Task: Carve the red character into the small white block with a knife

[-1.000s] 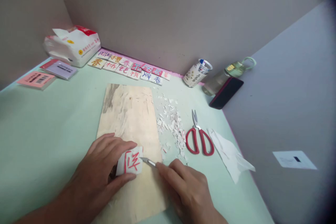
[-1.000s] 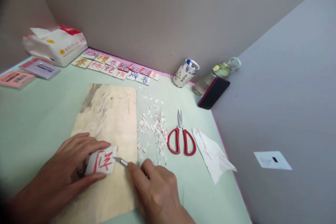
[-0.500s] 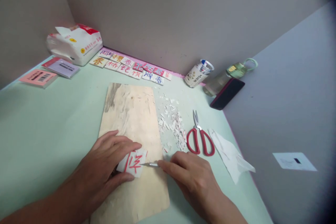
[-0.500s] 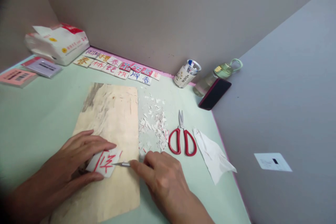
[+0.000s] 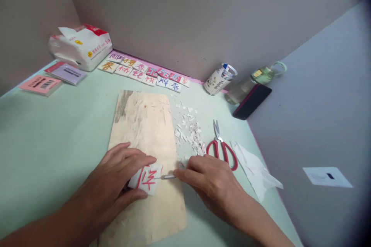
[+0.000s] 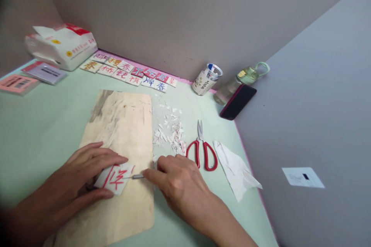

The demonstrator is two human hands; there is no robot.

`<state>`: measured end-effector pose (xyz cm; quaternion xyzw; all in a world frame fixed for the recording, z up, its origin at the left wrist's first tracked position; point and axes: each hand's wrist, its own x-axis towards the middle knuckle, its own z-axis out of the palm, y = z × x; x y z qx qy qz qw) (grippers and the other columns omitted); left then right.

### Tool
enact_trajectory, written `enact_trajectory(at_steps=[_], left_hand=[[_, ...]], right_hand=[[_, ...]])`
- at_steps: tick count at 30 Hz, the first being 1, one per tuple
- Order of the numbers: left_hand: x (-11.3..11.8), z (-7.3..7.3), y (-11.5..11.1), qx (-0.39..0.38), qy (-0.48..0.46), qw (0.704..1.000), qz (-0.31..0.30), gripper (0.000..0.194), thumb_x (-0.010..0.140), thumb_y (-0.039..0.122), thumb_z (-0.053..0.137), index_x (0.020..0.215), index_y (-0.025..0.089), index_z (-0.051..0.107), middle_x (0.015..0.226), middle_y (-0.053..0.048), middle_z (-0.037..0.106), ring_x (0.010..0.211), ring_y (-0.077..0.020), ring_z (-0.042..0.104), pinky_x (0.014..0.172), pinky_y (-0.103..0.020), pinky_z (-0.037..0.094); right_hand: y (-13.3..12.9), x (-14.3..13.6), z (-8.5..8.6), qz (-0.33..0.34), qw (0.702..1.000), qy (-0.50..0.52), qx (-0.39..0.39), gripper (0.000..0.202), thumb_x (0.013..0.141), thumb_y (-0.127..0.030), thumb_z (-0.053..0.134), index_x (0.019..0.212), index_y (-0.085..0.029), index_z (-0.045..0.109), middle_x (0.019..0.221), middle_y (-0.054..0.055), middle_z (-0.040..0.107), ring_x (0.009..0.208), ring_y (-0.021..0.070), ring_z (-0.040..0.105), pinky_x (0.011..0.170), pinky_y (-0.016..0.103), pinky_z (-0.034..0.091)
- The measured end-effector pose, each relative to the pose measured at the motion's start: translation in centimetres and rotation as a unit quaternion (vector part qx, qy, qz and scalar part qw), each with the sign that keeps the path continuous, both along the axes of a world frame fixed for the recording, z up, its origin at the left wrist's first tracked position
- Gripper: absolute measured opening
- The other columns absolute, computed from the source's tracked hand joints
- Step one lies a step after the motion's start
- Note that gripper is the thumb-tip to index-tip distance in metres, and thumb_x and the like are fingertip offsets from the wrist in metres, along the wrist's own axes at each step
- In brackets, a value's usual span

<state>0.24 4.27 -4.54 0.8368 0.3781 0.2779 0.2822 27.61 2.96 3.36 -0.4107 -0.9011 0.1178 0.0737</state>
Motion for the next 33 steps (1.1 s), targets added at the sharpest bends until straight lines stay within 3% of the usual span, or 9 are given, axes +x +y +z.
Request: enact_trajectory(at_steps=[6,12,22,29,33], left_hand=[[0.0,0.0,0.1,-0.007,-0.002,1.000,-0.001,0.039,0.102,0.057,0.050,0.136,0.040,0.048,0.122,0.007,0.068,0.121,-0.0212,0.055,0.120,-0.039,0.015],[-0.1,0.0,0.1,-0.005,-0.002,1.000,0.002,0.037,0.103,0.055,0.049,0.137,0.040,0.048,0.122,0.008,0.067,0.122,-0.0194,0.054,0.121,-0.037,0.016],[-0.2,-0.3,0.0,-0.012,0.010,1.000,0.007,0.042,0.098,0.050,0.060,0.137,0.039,0.049,0.124,0.006,0.066,0.122,-0.0219,0.056,0.121,-0.042,0.020],[-0.4,-0.5,0.1,-0.006,0.030,0.999,0.013,0.044,0.098,0.057,0.057,0.136,0.037,0.054,0.124,0.002,0.068,0.121,-0.0255,0.058,0.120,-0.049,0.027],[-0.4,-0.5,0.1,-0.011,0.028,0.999,0.016,0.043,0.096,0.055,0.059,0.135,0.036,0.057,0.123,0.000,0.068,0.120,-0.0267,0.059,0.120,-0.052,0.030]], right_hand=[[1.7,0.3,1.4,0.044,0.993,-0.003,-0.109,0.027,0.107,-0.013,0.045,0.115,-0.025,0.069,0.079,-0.001,0.055,0.069,0.0144,0.048,0.063,0.029,0.028],[1.4,0.7,1.0,0.022,0.994,0.027,-0.102,0.029,0.108,-0.017,0.045,0.122,-0.025,0.069,0.081,0.000,0.056,0.071,0.0152,0.050,0.065,0.030,0.029],[1.1,-0.2,1.4,0.017,0.998,-0.037,-0.040,0.031,0.104,-0.007,0.042,0.097,-0.020,0.069,0.075,-0.001,0.051,0.065,0.0150,0.042,0.061,0.032,0.023],[3.1,-0.6,3.3,0.071,0.986,-0.061,-0.135,0.020,0.103,-0.011,0.051,0.104,-0.023,0.066,0.082,-0.002,0.058,0.069,0.0130,0.047,0.062,0.030,0.025],[3.0,-0.8,3.7,0.080,0.985,-0.100,-0.113,0.020,0.103,-0.010,0.049,0.097,-0.022,0.064,0.080,-0.002,0.057,0.067,0.0141,0.044,0.061,0.032,0.024]])
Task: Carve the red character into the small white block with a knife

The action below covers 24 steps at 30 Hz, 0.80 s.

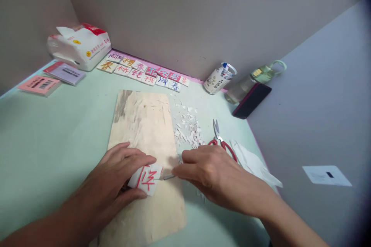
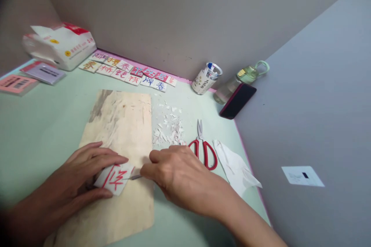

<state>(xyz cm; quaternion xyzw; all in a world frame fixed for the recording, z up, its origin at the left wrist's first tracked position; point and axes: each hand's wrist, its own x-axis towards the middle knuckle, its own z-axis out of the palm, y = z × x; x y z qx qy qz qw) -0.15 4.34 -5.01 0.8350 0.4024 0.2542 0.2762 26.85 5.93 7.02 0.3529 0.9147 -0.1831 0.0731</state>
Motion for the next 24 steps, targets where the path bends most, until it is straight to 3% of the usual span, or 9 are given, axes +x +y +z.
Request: enact_trajectory(at_steps=[5,11,17,24], left_hand=[[0.1,0.3,0.0,-0.014,-0.030,0.999,0.002,0.040,0.098,0.054,0.056,0.135,0.039,0.055,0.123,0.001,0.068,0.120,-0.0264,0.058,0.120,-0.053,0.028],[0.0,0.1,-0.1,-0.010,-0.011,1.000,0.000,0.043,0.095,0.048,0.062,0.136,0.036,0.055,0.126,-0.001,0.066,0.121,-0.0273,0.058,0.120,-0.054,0.030],[0.0,0.2,0.0,-0.012,-0.013,1.000,-0.004,0.044,0.097,0.051,0.060,0.137,0.037,0.053,0.127,0.000,0.066,0.122,-0.0264,0.057,0.120,-0.052,0.027],[0.2,0.4,0.1,-0.009,-0.018,1.000,-0.004,0.042,0.098,0.055,0.058,0.136,0.039,0.052,0.125,0.002,0.067,0.122,-0.0258,0.057,0.120,-0.050,0.025]], right_hand=[[-1.4,0.4,-0.4,0.002,0.999,-0.015,0.036,0.023,0.101,-0.005,0.047,0.090,-0.022,0.059,0.080,-0.001,0.056,0.067,0.0161,0.041,0.063,0.034,0.024],[-1.7,1.2,-0.7,-0.019,0.998,0.026,0.045,0.025,0.102,-0.007,0.048,0.101,-0.023,0.066,0.079,-0.001,0.055,0.068,0.0158,0.043,0.064,0.032,0.025],[-2.3,1.3,-1.7,-0.060,0.992,0.081,0.073,0.029,0.103,-0.008,0.046,0.106,-0.021,0.071,0.076,-0.001,0.052,0.065,0.0149,0.043,0.061,0.031,0.024],[-2.3,1.0,-2.5,-0.059,0.991,0.070,0.093,0.037,0.104,-0.006,0.037,0.099,-0.019,0.071,0.073,0.000,0.051,0.064,0.0151,0.041,0.059,0.032,0.023]])
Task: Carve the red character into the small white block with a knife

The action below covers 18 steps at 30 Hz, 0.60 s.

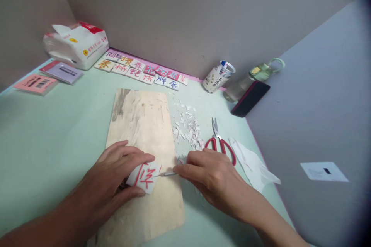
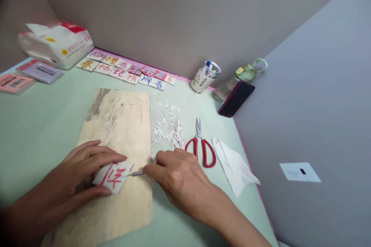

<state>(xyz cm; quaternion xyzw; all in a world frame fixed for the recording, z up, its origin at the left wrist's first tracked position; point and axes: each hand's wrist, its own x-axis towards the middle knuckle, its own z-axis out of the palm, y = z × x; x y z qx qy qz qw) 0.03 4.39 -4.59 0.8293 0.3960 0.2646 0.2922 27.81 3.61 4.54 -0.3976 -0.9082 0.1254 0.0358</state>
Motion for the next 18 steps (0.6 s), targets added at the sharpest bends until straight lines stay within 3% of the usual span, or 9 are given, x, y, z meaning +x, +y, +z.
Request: enact_trajectory(at_steps=[5,13,18], left_hand=[[-0.09,-0.09,-0.03,0.000,-0.002,1.000,-0.005,0.041,0.099,0.054,0.056,0.137,0.038,0.051,0.126,0.001,0.067,0.122,-0.0256,0.057,0.120,-0.050,0.025],[-0.09,0.10,0.06,0.007,0.024,1.000,-0.009,0.043,0.095,0.046,0.063,0.136,0.038,0.054,0.123,0.003,0.069,0.121,-0.0246,0.060,0.120,-0.048,0.028],[-0.07,-0.09,-0.03,-0.004,0.005,1.000,-0.004,0.043,0.096,0.048,0.062,0.137,0.039,0.051,0.124,0.002,0.067,0.121,-0.0257,0.057,0.120,-0.052,0.026]], right_hand=[[0.12,-0.38,0.08,0.015,1.000,-0.009,0.026,0.034,0.104,-0.006,0.038,0.094,-0.020,0.068,0.073,-0.001,0.051,0.062,0.0151,0.038,0.059,0.032,0.022],[0.56,0.02,0.05,0.053,0.999,0.006,-0.012,0.030,0.105,-0.008,0.040,0.105,-0.021,0.067,0.077,-0.001,0.053,0.065,0.0160,0.040,0.062,0.032,0.025],[0.62,0.15,0.21,0.042,0.999,0.003,-0.009,0.031,0.106,-0.010,0.040,0.105,-0.022,0.068,0.077,-0.001,0.053,0.067,0.0163,0.042,0.063,0.032,0.025]])
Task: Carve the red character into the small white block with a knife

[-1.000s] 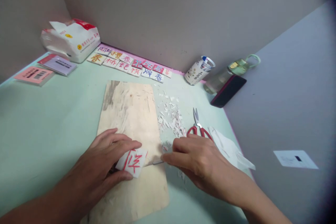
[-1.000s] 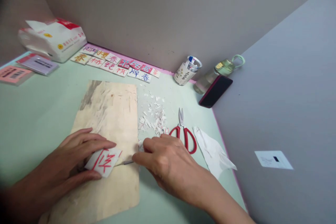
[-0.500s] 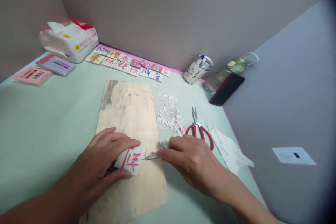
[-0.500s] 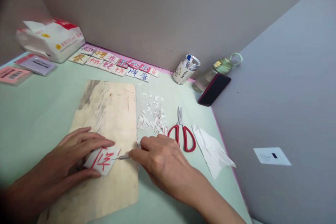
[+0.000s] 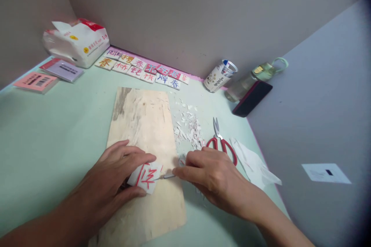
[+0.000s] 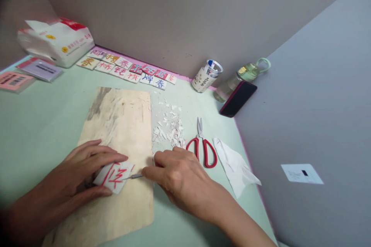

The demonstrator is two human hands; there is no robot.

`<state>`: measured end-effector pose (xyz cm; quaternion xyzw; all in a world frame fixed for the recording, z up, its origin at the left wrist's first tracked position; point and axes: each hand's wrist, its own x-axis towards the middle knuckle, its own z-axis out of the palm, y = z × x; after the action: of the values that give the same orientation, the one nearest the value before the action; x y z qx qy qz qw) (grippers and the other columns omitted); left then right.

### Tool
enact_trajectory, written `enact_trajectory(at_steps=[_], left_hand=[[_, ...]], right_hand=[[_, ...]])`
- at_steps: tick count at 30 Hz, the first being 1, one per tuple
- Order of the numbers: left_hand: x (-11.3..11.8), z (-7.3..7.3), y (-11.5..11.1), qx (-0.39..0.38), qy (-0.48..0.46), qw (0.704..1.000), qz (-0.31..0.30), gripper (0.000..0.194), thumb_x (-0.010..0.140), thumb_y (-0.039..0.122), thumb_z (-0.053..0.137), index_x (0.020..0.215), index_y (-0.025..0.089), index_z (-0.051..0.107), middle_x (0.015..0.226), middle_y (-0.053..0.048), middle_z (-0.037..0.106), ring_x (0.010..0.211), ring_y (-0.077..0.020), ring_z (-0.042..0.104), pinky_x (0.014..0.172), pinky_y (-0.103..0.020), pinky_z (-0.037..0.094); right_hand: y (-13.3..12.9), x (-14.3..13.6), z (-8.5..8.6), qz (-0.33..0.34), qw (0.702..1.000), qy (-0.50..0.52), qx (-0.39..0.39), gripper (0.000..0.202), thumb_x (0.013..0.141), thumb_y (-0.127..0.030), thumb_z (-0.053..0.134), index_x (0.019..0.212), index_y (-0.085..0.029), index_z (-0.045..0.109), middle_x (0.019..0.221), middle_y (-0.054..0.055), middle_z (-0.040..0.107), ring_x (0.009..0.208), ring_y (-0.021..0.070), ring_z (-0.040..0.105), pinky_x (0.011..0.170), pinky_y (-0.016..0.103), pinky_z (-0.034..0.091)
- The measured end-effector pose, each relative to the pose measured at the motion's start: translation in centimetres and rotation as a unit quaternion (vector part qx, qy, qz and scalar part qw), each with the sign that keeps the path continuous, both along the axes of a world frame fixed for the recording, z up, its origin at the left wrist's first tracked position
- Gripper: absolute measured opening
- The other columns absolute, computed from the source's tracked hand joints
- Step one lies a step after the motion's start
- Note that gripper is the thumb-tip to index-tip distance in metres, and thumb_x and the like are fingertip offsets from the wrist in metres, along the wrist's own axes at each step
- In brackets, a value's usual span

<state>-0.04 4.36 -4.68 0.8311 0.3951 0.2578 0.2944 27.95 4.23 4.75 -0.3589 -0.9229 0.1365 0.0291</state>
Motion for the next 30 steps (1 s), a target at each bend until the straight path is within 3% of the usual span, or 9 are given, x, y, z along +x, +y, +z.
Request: enact_trajectory(at_steps=[8,14,21,25,30], left_hand=[[-0.1,-0.1,0.0,-0.002,0.006,1.000,-0.001,0.043,0.096,0.048,0.062,0.137,0.037,0.052,0.126,-0.001,0.066,0.122,-0.0271,0.057,0.121,-0.055,0.026],[0.0,0.0,0.0,-0.013,-0.008,1.000,0.000,0.042,0.097,0.052,0.060,0.136,0.042,0.051,0.125,0.003,0.066,0.122,-0.0250,0.057,0.121,-0.052,0.022],[0.1,0.0,-0.2,-0.010,-0.012,1.000,0.007,0.043,0.098,0.053,0.059,0.137,0.037,0.051,0.125,-0.001,0.065,0.122,-0.0266,0.056,0.122,-0.055,0.021],[0.2,0.1,-0.3,0.003,-0.005,1.000,0.013,0.042,0.097,0.049,0.061,0.136,0.036,0.052,0.124,-0.001,0.065,0.120,-0.0271,0.056,0.121,-0.055,0.022],[0.2,0.1,-0.4,0.012,0.006,1.000,0.023,0.044,0.095,0.048,0.064,0.135,0.035,0.052,0.123,0.000,0.065,0.121,-0.0278,0.054,0.121,-0.056,0.023]], right_hand=[[-0.1,-0.4,-0.1,-0.013,0.999,0.004,0.033,0.033,0.104,-0.006,0.040,0.101,-0.021,0.070,0.073,-0.001,0.053,0.064,0.0156,0.041,0.061,0.032,0.024],[-0.2,0.2,0.0,-0.006,1.000,-0.002,-0.005,0.030,0.105,-0.009,0.042,0.103,-0.022,0.069,0.077,0.000,0.053,0.066,0.0160,0.041,0.062,0.032,0.025],[-2.7,0.6,-1.9,-0.128,0.979,0.146,-0.070,0.028,0.108,-0.019,0.044,0.128,-0.021,0.065,0.090,0.003,0.059,0.078,0.0145,0.055,0.065,0.026,0.038],[-4.3,0.6,-3.1,-0.128,0.977,0.153,-0.078,0.029,0.108,-0.021,0.046,0.132,-0.023,0.063,0.087,0.003,0.059,0.077,0.0152,0.056,0.066,0.027,0.040],[-5.2,0.8,-2.9,-0.156,0.964,0.180,-0.119,0.028,0.108,-0.023,0.049,0.132,-0.027,0.063,0.084,0.000,0.060,0.073,0.0134,0.056,0.064,0.027,0.037]])
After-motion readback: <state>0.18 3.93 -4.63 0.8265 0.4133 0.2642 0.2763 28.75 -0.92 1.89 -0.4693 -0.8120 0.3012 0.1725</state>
